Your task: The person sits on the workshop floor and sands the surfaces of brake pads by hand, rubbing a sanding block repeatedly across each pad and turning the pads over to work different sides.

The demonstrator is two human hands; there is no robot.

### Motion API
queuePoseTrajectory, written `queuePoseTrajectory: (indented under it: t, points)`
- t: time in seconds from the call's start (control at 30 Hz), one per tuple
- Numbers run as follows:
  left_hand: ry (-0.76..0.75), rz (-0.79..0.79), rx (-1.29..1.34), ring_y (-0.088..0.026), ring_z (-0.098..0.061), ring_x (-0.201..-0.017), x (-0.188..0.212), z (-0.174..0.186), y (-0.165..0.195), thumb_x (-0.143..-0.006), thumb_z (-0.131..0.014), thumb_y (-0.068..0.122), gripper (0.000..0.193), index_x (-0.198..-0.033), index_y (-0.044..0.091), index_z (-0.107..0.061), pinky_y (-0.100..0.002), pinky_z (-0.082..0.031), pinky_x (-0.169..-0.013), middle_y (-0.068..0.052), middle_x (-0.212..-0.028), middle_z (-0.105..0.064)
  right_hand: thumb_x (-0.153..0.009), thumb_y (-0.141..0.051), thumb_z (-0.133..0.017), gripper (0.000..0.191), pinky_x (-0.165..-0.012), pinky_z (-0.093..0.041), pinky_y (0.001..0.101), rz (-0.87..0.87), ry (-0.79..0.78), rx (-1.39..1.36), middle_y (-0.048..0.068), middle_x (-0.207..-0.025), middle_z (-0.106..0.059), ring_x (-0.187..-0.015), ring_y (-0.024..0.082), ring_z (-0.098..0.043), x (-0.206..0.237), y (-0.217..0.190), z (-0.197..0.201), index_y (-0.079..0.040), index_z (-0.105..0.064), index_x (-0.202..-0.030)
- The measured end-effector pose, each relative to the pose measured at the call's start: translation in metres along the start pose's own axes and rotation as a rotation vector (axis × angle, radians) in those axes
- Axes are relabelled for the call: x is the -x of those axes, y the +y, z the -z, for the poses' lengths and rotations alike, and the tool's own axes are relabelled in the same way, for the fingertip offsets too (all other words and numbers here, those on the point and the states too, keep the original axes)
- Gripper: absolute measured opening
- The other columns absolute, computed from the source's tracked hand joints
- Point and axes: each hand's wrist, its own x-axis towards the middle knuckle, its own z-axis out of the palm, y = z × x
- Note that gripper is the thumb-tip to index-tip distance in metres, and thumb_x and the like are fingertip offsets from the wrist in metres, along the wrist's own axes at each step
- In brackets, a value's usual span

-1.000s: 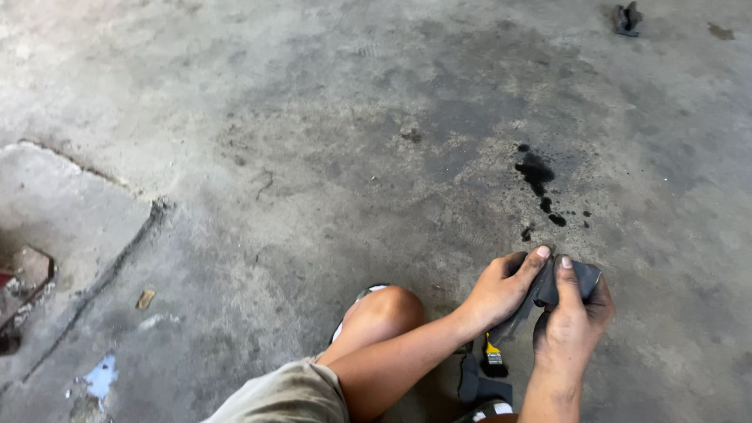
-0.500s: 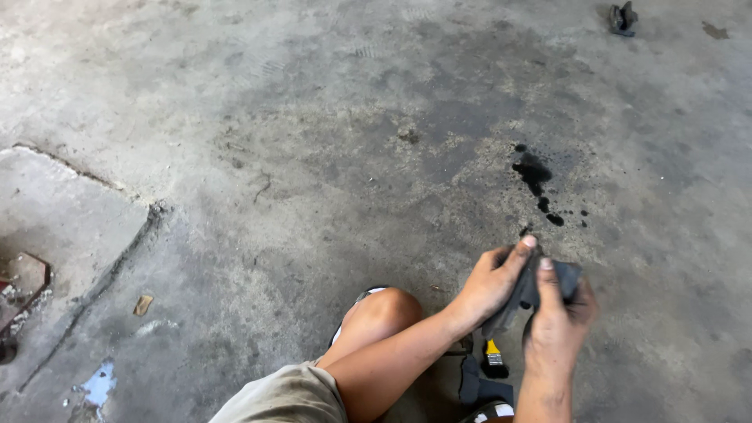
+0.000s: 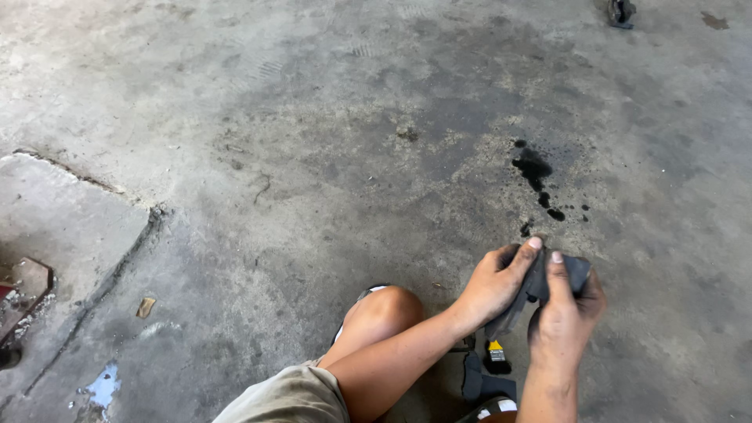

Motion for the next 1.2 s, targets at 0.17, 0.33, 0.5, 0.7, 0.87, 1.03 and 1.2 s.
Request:
queuePoseTrajectory:
  t: [0.17, 0.33, 0.5, 0.7, 0.87, 1.03, 1.2]
  points:
    - [-0.013, 0.010, -0.008, -0.017, -0.064, -0.083, -0.001, -0.002, -0.011, -0.102, -0.051, 0.062, 0.074, -0.109, -0.009, -0.068, -0.033, -0.054, -0.077, -0.014, -0.090, -0.070, -0.100, -0.009, -0.072, 0.007, -0.076, -0.047, 0.0239, -0.057, 0.075, -0.002, -0.002, -0.091, -0.067, -0.082, 0.006, -0.059, -0.001, 0.003, 0.005, -0.007, -0.067, -0.096]
    - [0.090, 0.086, 0.114, -0.015, -0.067, -0.093, -0.017, -0.012, 0.000, -0.096, -0.057, 0.060, 0.070, -0.117, -0.006, -0.065, -0.031, -0.055, -0.086, -0.012, -0.099, -0.073, -0.098, -0.012, -0.073, 0.009, -0.074, -0.046, 0.0249, -0.083, 0.040, 0.086, -0.001, -0.091, -0.066, -0.082, 0.005, -0.057, -0.010, -0.001, 0.001, -0.004, -0.069, -0.096]
    - [0.034, 0.019, 0.016, -0.015, -0.065, -0.088, -0.012, -0.016, 0.005, -0.099, -0.055, 0.060, 0.071, -0.113, -0.008, -0.069, -0.031, -0.054, -0.082, -0.013, -0.094, -0.072, -0.097, -0.011, -0.072, 0.008, -0.075, -0.048, 0.0247, -0.105, 0.072, 0.062, -0.002, -0.091, -0.068, -0.082, 0.006, -0.059, -0.016, -0.010, 0.004, -0.004, -0.068, -0.096]
    - [0.016, 0.050, 0.098, -0.018, -0.063, -0.086, -0.016, 0.010, -0.001, -0.103, -0.054, 0.059, 0.068, -0.112, -0.008, -0.068, -0.035, -0.053, -0.080, -0.013, -0.093, -0.070, -0.103, -0.008, -0.072, 0.008, -0.076, -0.046, 0.0223, -0.052, 0.006, 0.037, -0.002, -0.092, -0.066, -0.083, 0.005, -0.056, -0.005, 0.009, -0.009, -0.004, -0.067, -0.097]
    - [0.032, 0.021, -0.015, -0.014, -0.065, -0.086, -0.019, 0.007, 0.009, -0.102, -0.051, 0.059, 0.068, -0.112, -0.006, -0.068, -0.030, -0.054, -0.080, -0.011, -0.091, -0.071, -0.101, -0.007, -0.074, 0.009, -0.076, -0.046, 0.0225, -0.052, 0.029, -0.016, -0.004, -0.092, -0.064, -0.083, 0.005, -0.056, -0.021, 0.005, -0.014, -0.006, -0.067, -0.095]
    - [-0.015, 0.108, 0.144, -0.019, -0.063, -0.083, -0.022, 0.008, 0.011, -0.104, -0.053, 0.060, 0.068, -0.111, -0.006, -0.067, -0.035, -0.054, -0.075, -0.013, -0.089, -0.068, -0.101, -0.007, -0.073, 0.008, -0.078, -0.048, 0.0231, -0.093, 0.018, -0.017, -0.001, -0.093, -0.066, -0.084, 0.006, -0.059, -0.020, 0.005, -0.015, -0.005, -0.067, -0.095]
    - [-0.012, -0.009, -0.025, -0.016, -0.064, -0.083, -0.029, 0.008, 0.012, -0.103, -0.051, 0.061, 0.067, -0.110, -0.004, -0.068, -0.032, -0.054, -0.077, -0.011, -0.088, -0.069, -0.101, -0.006, -0.072, 0.006, -0.080, -0.048, 0.0234, -0.057, 0.029, -0.057, 0.000, -0.095, -0.067, -0.085, 0.008, -0.061, -0.030, 0.006, -0.017, -0.005, -0.067, -0.098]
